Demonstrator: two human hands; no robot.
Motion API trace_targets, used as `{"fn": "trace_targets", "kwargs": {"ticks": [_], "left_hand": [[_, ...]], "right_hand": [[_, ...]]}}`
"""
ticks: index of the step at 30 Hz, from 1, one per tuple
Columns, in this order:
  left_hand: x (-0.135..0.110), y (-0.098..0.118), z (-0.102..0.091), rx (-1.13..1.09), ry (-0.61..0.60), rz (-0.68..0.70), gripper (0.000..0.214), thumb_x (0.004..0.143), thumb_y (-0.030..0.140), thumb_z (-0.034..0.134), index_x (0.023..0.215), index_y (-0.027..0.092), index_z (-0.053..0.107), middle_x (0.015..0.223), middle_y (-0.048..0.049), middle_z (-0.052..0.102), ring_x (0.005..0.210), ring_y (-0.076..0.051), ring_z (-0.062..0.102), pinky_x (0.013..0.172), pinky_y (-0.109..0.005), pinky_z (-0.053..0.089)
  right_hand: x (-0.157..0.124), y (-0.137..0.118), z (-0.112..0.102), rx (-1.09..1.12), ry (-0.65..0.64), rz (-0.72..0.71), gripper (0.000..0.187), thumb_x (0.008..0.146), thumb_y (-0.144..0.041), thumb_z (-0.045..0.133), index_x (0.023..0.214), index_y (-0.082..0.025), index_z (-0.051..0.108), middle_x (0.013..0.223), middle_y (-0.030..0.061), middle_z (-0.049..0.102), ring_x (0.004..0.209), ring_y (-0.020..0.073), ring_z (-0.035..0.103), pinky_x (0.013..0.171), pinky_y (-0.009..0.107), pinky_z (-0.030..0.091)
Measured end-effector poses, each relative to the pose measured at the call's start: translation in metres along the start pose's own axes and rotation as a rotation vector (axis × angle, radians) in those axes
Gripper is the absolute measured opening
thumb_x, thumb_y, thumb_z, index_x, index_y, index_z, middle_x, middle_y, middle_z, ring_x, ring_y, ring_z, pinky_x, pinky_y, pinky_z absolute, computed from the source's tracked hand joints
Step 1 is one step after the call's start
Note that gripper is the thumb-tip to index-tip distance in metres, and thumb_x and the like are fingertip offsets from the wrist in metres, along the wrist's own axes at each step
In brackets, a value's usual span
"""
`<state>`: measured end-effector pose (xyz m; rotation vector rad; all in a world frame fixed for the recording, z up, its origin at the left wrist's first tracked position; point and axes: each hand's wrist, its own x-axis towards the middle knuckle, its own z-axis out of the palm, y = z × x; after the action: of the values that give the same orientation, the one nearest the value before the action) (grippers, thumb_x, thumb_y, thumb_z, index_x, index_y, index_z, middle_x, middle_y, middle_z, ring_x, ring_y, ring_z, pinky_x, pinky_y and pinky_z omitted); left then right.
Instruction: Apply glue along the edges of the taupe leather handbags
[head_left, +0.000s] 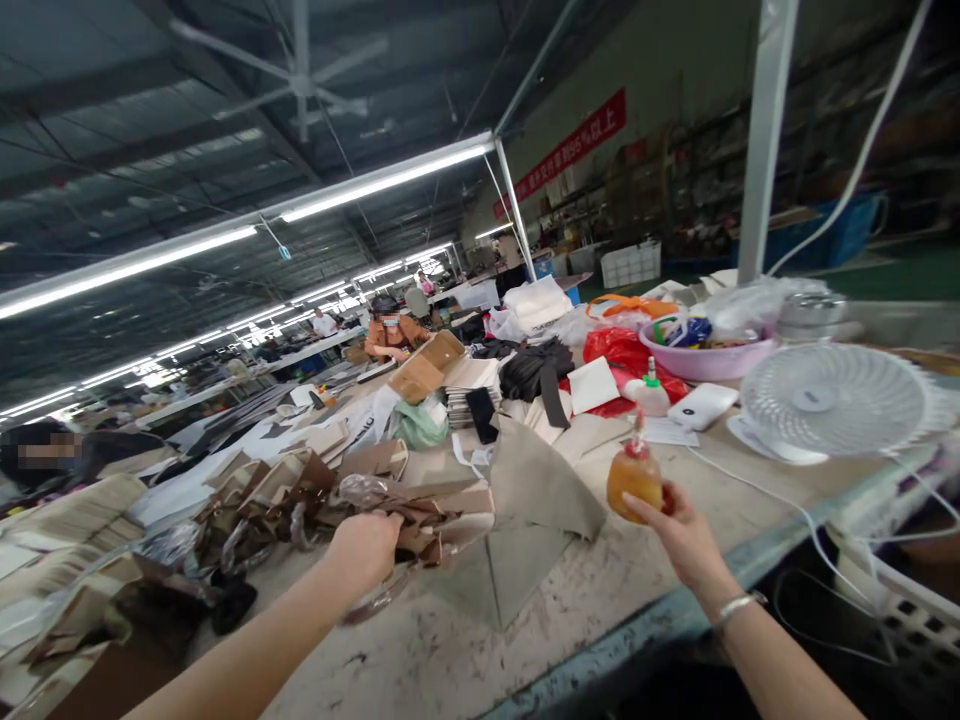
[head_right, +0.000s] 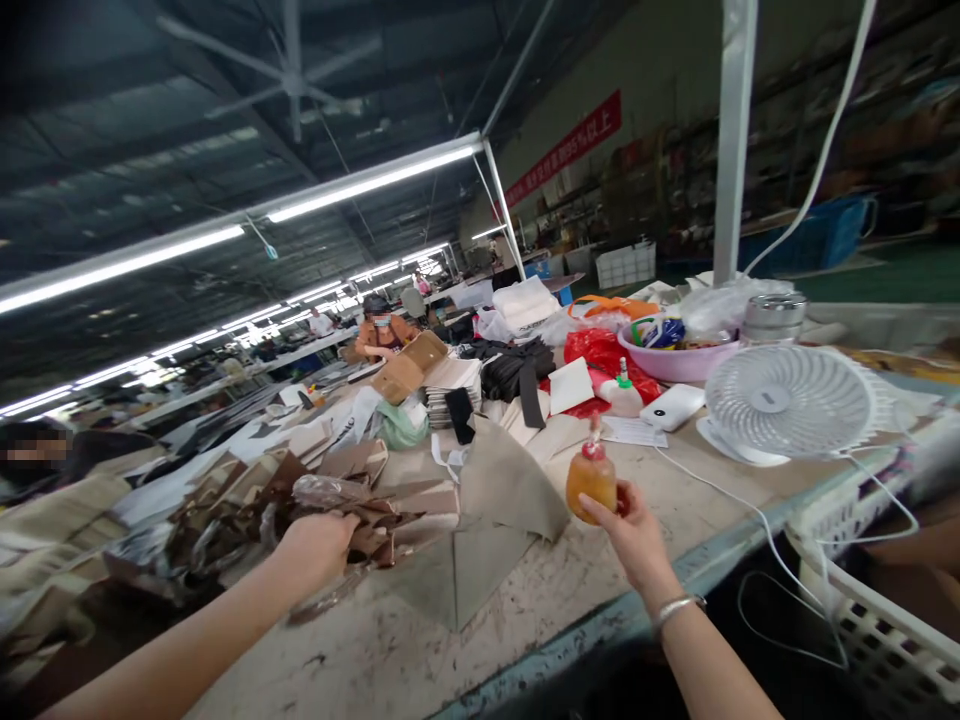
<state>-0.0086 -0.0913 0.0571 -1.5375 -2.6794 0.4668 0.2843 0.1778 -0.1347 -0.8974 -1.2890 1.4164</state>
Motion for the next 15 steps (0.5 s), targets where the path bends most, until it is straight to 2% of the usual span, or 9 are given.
{"fn": "trace_targets", "kwargs": {"ticks": [3,8,11,15], "left_hand": [[-0.01,0.016,0.025,0.098,-0.025,0.068,0.037,0.071,-0.002,0.041,0.096,0.007,0.067,0.089,-0.0245,0.07,0.083,-0.038,0.069,0.072,-0.052,0.052],[-0.028,0.035,0.055,0.114,-0.059,0.123,0.031,0.072,0.001,0.046,0.093,0.012,0.067,0.084,-0.0185,0.072,0.081,-0.032,0.07,0.073,-0.044,0.054],[-0.036,0.042,0.065,0.084,-0.053,0.144,0.034,0.07,0.002,0.049,0.097,0.013,0.067,0.093,-0.0179,0.072,0.089,-0.031,0.07,0.08,-0.044,0.053],[-0.039,0.048,0.068,0.034,-0.028,0.148,0.038,0.072,0.004,0.051,0.107,0.01,0.066,0.105,-0.021,0.07,0.099,-0.033,0.067,0.084,-0.046,0.053]], "right_hand": [[0.004,0.007,-0.012,-0.246,0.056,-0.039,0.057,0.058,-0.051,0.075,0.102,-0.02,0.056,0.096,0.0078,0.066,0.092,0.0308,0.063,0.086,0.047,0.049],[-0.003,0.021,-0.02,-0.614,0.076,-0.048,0.057,0.064,-0.054,0.067,0.107,-0.019,0.058,0.094,0.0123,0.065,0.091,0.0372,0.061,0.085,0.053,0.044],[-0.006,0.025,-0.021,-0.751,0.076,-0.06,0.066,0.067,-0.057,0.061,0.117,-0.015,0.055,0.1,0.0162,0.065,0.096,0.0391,0.06,0.085,0.052,0.045],[-0.011,0.016,-0.027,-0.874,0.089,-0.143,0.092,0.064,-0.058,0.063,0.135,-0.003,0.04,0.122,0.0273,0.057,0.117,0.043,0.051,0.099,0.053,0.039]]}}
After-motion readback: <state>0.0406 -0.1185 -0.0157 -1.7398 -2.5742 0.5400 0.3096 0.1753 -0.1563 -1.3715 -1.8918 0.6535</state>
